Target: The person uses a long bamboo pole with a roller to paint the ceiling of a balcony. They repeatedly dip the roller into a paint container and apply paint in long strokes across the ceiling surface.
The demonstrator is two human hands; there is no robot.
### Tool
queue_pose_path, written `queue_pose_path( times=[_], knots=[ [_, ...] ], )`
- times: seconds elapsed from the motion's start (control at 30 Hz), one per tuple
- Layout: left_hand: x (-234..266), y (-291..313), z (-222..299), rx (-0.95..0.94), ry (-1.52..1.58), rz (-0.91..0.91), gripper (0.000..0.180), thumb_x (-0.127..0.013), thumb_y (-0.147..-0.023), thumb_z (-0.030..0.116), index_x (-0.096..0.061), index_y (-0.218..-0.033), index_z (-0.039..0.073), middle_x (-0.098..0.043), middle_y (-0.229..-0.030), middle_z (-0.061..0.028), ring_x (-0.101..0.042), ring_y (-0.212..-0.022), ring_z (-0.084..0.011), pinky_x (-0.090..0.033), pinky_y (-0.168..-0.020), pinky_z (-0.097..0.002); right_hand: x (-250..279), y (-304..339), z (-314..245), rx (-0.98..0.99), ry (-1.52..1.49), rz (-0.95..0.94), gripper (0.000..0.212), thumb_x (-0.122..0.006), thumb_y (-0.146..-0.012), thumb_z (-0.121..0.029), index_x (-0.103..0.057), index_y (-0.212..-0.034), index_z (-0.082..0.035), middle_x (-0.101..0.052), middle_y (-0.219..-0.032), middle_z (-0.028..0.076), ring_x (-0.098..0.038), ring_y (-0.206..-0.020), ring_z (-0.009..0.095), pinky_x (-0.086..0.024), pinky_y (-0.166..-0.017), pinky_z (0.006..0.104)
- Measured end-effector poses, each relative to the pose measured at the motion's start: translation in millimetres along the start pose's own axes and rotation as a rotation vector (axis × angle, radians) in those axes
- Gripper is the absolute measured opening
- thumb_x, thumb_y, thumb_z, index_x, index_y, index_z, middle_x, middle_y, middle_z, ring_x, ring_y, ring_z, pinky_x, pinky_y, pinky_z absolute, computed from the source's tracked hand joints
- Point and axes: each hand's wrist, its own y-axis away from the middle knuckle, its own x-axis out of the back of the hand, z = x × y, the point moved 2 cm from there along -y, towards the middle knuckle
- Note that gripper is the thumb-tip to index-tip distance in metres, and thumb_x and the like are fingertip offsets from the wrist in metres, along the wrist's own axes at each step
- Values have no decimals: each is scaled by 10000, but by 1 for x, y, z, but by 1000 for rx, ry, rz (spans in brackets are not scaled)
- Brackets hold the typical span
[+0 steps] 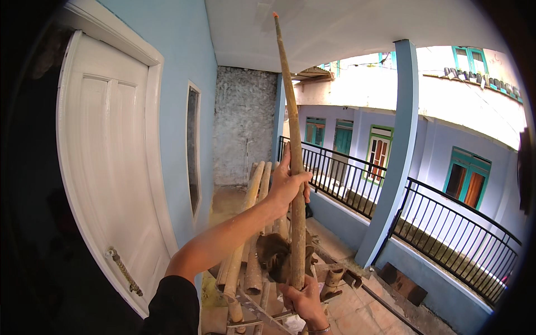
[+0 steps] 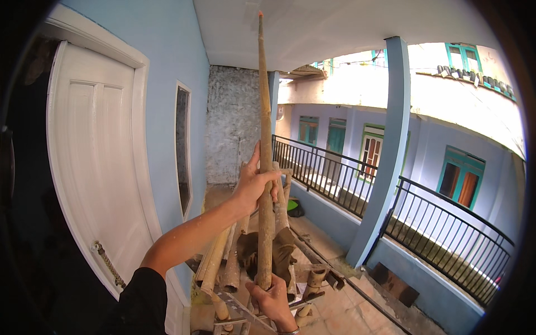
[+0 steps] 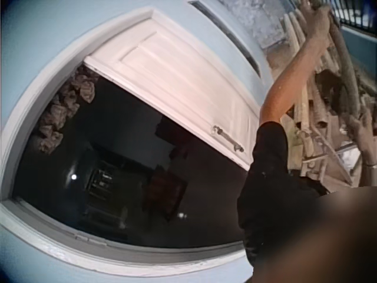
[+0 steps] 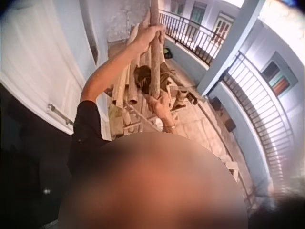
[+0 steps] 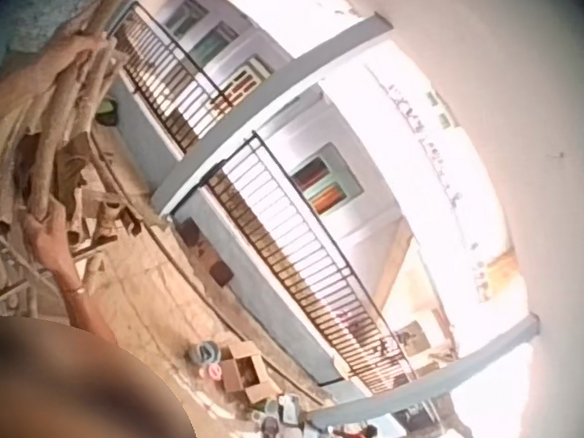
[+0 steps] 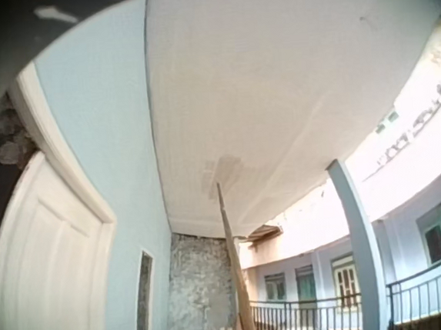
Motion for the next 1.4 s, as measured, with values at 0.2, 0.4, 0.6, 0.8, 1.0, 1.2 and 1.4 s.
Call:
queue_pose_path(
  times=[0.2, 0.4, 0.6, 0.8, 1.0, 1.2, 1.4],
  knots=[
    [-49, 81, 19, 53, 94, -51, 931, -615, -953, 14, -68, -1645, 310, -581, -786, -57, -614, -571, -177, -550, -524, -353, 5, 108, 13, 128, 2, 103, 146, -687, -896, -82, -549, -849, -66, -526, -624, -17, -452, -455, 74, -350, -412, 253],
    [-58, 110, 41, 73, 127, -15, 945, -598, -934, -1, -72, -1645, 334, -570, -766, -54, -597, -560, -171, -543, -523, -350, -6, 142, 9, 91, 5, 85, 149, -688, -902, -99, -562, -829, -69, -517, -611, -19, -449, -469, 71, -346, -430, 246],
    [-29, 86, 67, -38, 113, -6, 927, -561, -906, -16, -95, -1650, 280, -576, -733, -49, -567, -520, -137, -535, -474, -327, -42, 115, -13, 128, -146, -50, 155, -694, -896, -128, -567, -829, -67, -507, -593, -18, -458, -469, 86, -345, -426, 257],
    [44, 7, 74, -48, 90, 2, 969, -535, -842, -49, -115, -1651, 280, -539, -702, -46, -536, -491, -137, -500, -450, -320, -81, 15, -24, 52, -88, -139, 173, -688, -906, -59, -555, -808, -9, -536, -557, 27, -495, -430, 106, -368, -405, 278],
    [137, -116, 62, -44, 106, -26, 897, -537, -833, -49, -200, -1616, 231, -523, -698, -51, -549, -513, -146, -493, -466, -327, -119, -126, -38, 91, -74, -117, 199, -660, -890, -51, -520, -750, -40, -505, -549, 29, -460, -407, 122, -356, -389, 295],
    [209, -243, 54, -30, 76, 21, 846, -549, -815, -41, -282, -1570, 232, -524, -699, -48, -551, -514, -154, -502, -476, -340, -136, -258, -61, 115, -111, -140, 203, -658, -873, -36, -508, -738, -60, -489, -591, 18, -473, -443, 117, -377, -409, 295],
    [248, -308, 48, 9, 34, 59, 769, -560, -841, -26, -333, -1527, 238, -531, -709, -24, -544, -525, -129, -500, -496, -337, -148, -333, -80, 105, -119, -140, 183, -662, -878, -28, -496, -805, -55, -484, -619, 13, -462, -462, 110, -378, -420, 293]
  ],
)
